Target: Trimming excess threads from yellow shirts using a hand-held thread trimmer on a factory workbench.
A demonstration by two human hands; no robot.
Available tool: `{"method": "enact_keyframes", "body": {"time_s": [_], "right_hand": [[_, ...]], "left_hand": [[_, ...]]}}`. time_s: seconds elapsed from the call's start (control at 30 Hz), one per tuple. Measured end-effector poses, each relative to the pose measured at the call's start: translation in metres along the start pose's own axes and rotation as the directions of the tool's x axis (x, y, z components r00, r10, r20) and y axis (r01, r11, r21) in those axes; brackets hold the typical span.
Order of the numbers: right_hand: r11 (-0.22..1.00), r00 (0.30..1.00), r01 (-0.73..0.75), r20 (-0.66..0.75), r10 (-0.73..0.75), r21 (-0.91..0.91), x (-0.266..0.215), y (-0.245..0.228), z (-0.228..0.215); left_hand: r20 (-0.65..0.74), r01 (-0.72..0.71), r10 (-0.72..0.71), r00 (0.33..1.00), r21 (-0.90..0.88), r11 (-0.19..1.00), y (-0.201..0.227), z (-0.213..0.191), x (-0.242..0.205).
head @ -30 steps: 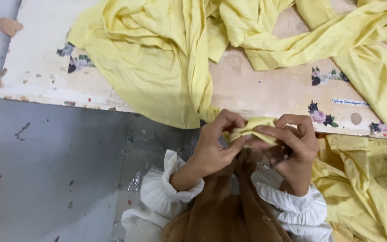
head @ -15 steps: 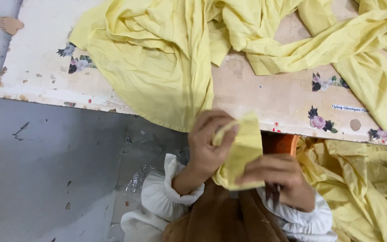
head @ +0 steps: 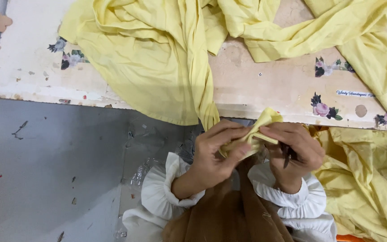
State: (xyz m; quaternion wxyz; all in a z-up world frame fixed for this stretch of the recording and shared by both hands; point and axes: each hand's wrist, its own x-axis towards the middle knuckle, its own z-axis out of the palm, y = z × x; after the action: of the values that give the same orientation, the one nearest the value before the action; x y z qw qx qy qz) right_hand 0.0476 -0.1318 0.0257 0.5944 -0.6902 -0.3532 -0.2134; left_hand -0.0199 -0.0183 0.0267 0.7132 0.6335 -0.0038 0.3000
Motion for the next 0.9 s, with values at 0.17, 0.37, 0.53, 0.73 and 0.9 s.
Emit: {"method": "enact_keyframes", "body": {"time_s": [0.17,0.37,0.53,0.73,0.9], "right_hand": [[1.0,1.0,-0.01,-0.016,0.01,0.007,-0.002,-0.003,0.003],[0.997,0.997,-0.078,0.028,0.078,-0.012,-0.001,-0.016,0.008],[0.944,0.951,-0.286,0.168,0.259,0.163,0.001,-0.003,-0.003],[0.856,0.899,-0.416,0.279,0.337,0.306,0.001,0.002,-0.001],[0.799,0.881,-0.462,0.304,0.362,0.385,0.0,0.004,0.003]], "left_hand": [[-0.02,-0.193,0.201,0.979,0.21,0.958,0.011,0.006,0.004],[-0.053,-0.268,0.296,0.954,0.294,0.917,-0.003,0.008,0.001],[0.044,-0.366,0.376,0.926,0.357,0.859,-0.001,0.006,0.009],[0.151,-0.346,0.316,0.937,0.254,0.903,-0.002,0.004,0.01],[0.131,-0.216,0.205,0.97,0.075,0.974,-0.002,0.001,0.015]]}}
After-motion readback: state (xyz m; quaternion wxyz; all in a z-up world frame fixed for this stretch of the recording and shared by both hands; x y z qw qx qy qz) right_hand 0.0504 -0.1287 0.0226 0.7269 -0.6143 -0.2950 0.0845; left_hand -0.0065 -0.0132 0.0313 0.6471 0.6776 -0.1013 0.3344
